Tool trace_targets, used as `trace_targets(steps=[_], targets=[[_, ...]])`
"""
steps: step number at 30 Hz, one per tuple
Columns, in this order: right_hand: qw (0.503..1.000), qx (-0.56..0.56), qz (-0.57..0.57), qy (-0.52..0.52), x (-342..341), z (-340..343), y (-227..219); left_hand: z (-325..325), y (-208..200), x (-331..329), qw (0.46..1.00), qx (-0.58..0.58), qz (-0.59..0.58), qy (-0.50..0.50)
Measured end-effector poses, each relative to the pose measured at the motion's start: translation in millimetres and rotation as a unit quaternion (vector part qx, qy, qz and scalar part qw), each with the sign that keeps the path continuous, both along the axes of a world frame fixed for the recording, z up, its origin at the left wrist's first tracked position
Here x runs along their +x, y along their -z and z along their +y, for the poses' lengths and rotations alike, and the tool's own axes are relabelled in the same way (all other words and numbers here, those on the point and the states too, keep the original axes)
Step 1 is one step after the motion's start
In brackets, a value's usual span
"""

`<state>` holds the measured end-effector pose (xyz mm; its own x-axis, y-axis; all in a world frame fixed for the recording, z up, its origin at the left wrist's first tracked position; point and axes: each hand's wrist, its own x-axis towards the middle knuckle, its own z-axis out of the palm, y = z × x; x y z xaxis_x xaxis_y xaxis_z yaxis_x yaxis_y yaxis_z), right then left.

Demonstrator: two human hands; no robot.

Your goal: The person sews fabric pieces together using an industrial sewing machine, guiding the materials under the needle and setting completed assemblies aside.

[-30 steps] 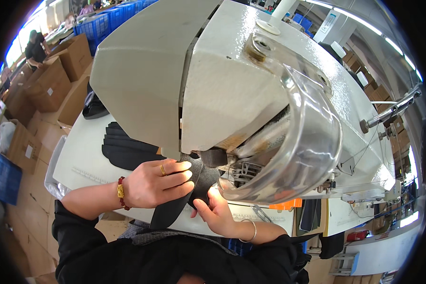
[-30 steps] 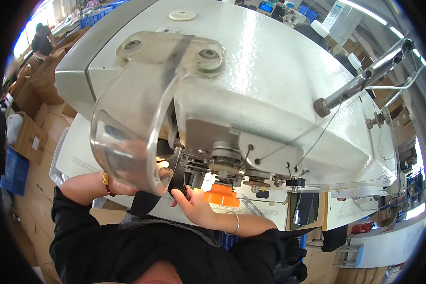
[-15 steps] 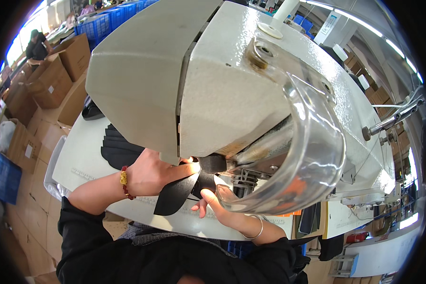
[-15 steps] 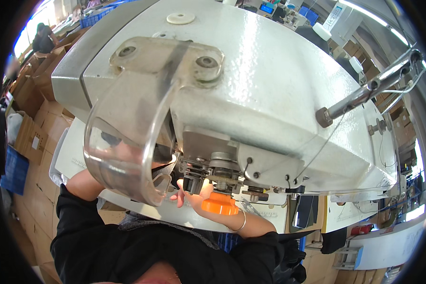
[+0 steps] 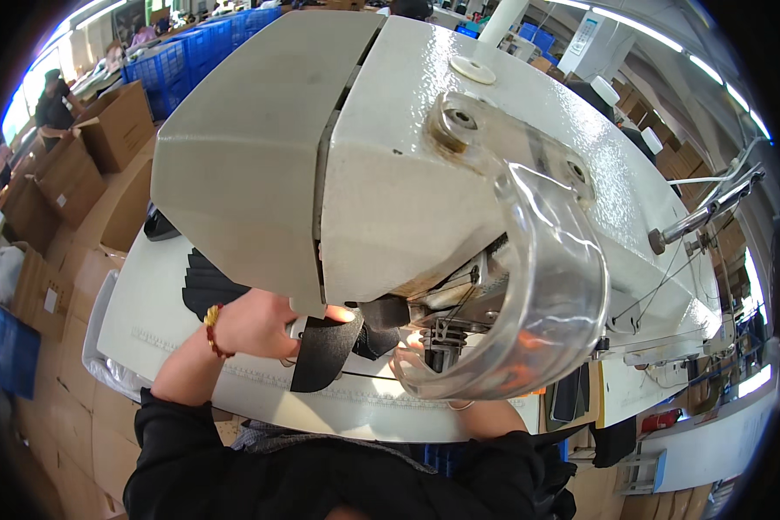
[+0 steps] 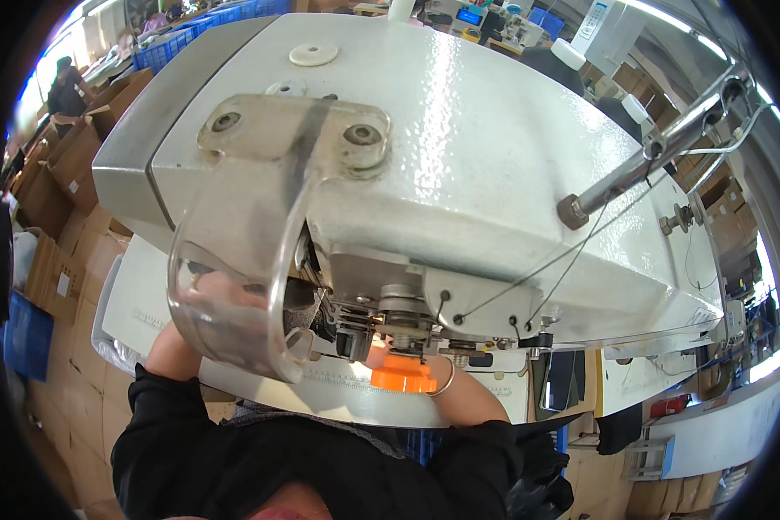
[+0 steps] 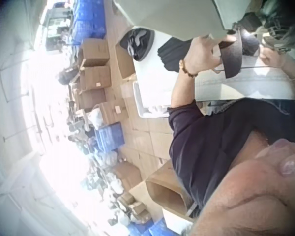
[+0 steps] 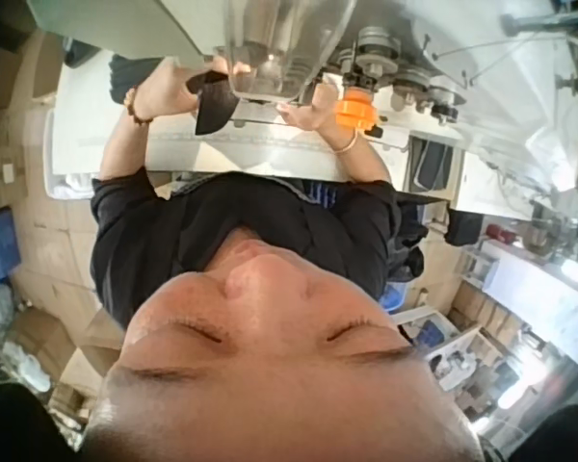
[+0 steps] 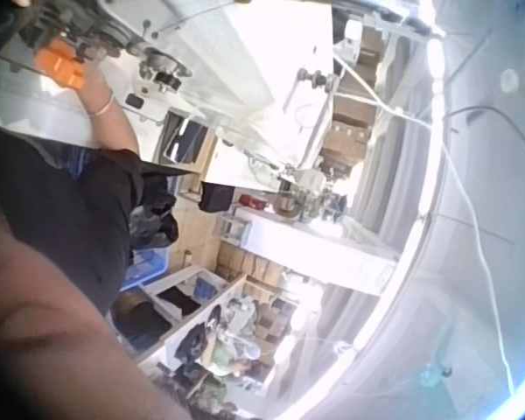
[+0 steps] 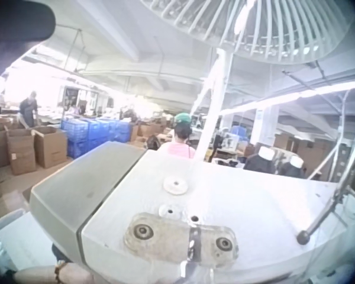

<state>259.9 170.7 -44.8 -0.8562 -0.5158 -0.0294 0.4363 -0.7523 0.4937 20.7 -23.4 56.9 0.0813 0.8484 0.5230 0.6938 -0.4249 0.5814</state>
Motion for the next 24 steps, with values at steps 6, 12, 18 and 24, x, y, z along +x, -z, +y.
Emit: trace_targets(steps=[6, 12, 18, 24], targets=[[0.357, -0.834, -0.304, -0.291, -11.9, -12.7, -39.8, 8.2, 26.6, -11.1, 0.988, 0.147, 0.039, 0.038], [0.193, -0.868, -0.251, -0.383, -23.4, -8.9, -44.1, 19.2, 38.4, -7.9, 0.969, 0.228, 0.092, -0.022], [0.233, -0.869, -0.252, -0.357, -15.1, -13.7, -49.1, 24.6, 47.1, -13.7, 0.978, 0.171, 0.106, -0.051], [0.296, -0.867, -0.263, -0.301, -10.5, -25.2, -59.4, 24.7, 38.5, -12.5, 0.964, 0.231, 0.118, -0.056]])
